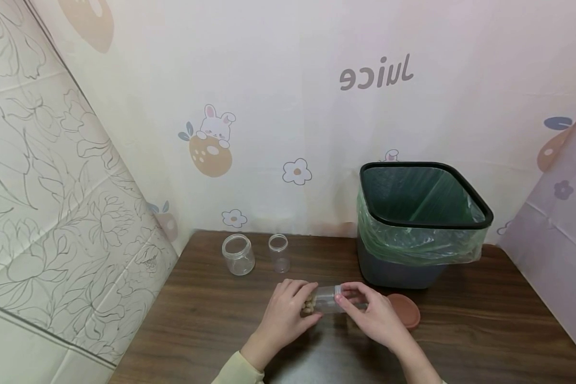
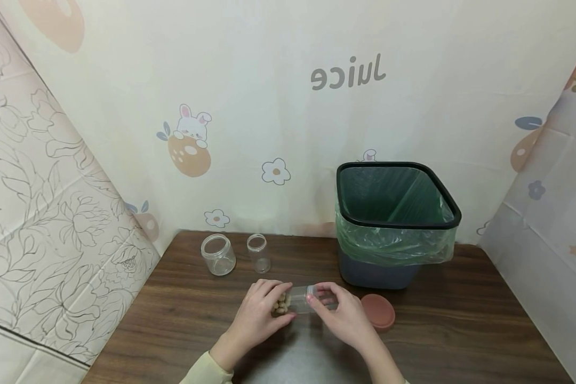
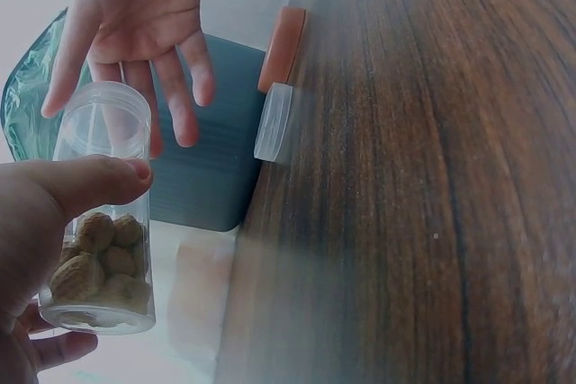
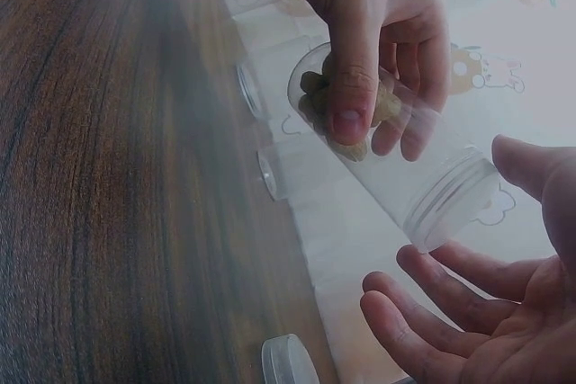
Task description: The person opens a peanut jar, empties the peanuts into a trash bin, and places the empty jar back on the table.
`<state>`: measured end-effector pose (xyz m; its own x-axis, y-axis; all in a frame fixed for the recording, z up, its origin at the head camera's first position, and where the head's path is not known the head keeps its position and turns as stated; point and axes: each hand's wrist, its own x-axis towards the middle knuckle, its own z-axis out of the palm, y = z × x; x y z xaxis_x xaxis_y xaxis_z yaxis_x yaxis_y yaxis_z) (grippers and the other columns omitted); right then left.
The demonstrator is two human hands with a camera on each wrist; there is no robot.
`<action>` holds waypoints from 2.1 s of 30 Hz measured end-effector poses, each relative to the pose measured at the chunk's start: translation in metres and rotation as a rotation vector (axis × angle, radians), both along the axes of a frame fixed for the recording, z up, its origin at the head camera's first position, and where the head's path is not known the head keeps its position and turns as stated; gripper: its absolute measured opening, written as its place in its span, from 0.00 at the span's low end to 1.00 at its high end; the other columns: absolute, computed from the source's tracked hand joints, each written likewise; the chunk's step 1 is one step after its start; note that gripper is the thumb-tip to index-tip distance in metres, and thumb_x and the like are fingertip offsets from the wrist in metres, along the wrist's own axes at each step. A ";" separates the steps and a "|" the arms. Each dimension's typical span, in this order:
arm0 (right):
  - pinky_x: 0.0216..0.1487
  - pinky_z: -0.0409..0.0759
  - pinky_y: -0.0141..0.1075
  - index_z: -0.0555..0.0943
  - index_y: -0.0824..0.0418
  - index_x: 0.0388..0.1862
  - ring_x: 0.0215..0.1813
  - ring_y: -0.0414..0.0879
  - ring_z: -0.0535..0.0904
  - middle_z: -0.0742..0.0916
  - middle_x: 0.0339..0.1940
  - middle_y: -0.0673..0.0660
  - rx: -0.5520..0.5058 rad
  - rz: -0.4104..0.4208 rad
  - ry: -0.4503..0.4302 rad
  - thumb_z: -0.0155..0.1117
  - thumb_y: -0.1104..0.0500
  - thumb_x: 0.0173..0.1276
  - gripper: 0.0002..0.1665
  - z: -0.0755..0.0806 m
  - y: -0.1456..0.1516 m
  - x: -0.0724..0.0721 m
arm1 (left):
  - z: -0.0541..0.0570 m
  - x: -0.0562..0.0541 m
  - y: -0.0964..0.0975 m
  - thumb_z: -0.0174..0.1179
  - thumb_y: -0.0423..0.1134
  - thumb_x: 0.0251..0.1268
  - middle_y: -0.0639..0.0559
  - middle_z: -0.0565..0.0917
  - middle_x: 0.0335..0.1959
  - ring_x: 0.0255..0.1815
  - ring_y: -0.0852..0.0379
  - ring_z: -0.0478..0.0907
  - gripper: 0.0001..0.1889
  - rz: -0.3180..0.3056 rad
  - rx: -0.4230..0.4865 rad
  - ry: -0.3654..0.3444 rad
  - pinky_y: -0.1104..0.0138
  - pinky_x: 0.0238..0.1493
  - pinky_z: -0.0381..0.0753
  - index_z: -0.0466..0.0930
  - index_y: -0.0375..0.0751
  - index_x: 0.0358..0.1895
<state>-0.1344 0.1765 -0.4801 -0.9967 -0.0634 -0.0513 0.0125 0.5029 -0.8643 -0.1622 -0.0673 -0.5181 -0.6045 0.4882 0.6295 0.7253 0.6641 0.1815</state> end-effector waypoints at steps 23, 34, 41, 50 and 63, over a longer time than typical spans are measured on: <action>0.45 0.86 0.33 0.84 0.54 0.64 0.53 0.44 0.87 0.89 0.54 0.53 -0.038 0.055 0.016 0.76 0.43 0.74 0.26 -0.001 0.005 0.000 | 0.001 0.001 -0.001 0.88 0.51 0.51 0.54 0.86 0.53 0.53 0.55 0.81 0.36 0.003 -0.007 -0.017 0.59 0.50 0.82 0.86 0.46 0.63; 0.49 0.89 0.36 0.82 0.56 0.68 0.54 0.46 0.88 0.88 0.58 0.58 -0.100 0.122 0.057 0.80 0.47 0.72 0.30 -0.003 0.010 -0.001 | 0.001 0.001 -0.001 0.89 0.51 0.50 0.54 0.86 0.53 0.52 0.55 0.81 0.35 -0.005 0.003 -0.011 0.59 0.50 0.81 0.87 0.46 0.63; 0.53 0.88 0.38 0.81 0.55 0.69 0.57 0.50 0.87 0.87 0.60 0.59 -0.131 0.159 0.081 0.81 0.50 0.71 0.31 -0.002 0.013 0.000 | 0.001 0.000 -0.001 0.89 0.51 0.50 0.54 0.86 0.53 0.52 0.54 0.81 0.36 -0.005 0.001 -0.016 0.59 0.50 0.82 0.87 0.46 0.63; 0.56 0.89 0.42 0.81 0.53 0.69 0.61 0.53 0.86 0.85 0.65 0.60 -0.193 0.223 0.164 0.84 0.56 0.67 0.33 -0.004 0.015 0.002 | 0.000 -0.001 -0.001 0.89 0.51 0.48 0.54 0.86 0.52 0.52 0.55 0.81 0.36 -0.009 0.011 0.001 0.60 0.49 0.81 0.87 0.45 0.61; 0.54 0.90 0.46 0.82 0.50 0.68 0.60 0.56 0.86 0.87 0.64 0.55 -0.127 0.215 0.219 0.84 0.59 0.66 0.32 -0.003 0.014 0.003 | -0.001 -0.001 -0.001 0.89 0.52 0.49 0.54 0.86 0.53 0.52 0.54 0.81 0.36 -0.005 0.000 -0.001 0.60 0.50 0.81 0.87 0.45 0.62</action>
<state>-0.1318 0.1906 -0.4836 -0.9464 -0.2654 0.1840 -0.2747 0.3622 -0.8907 -0.1632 -0.0687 -0.5186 -0.6024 0.4914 0.6289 0.7287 0.6601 0.1823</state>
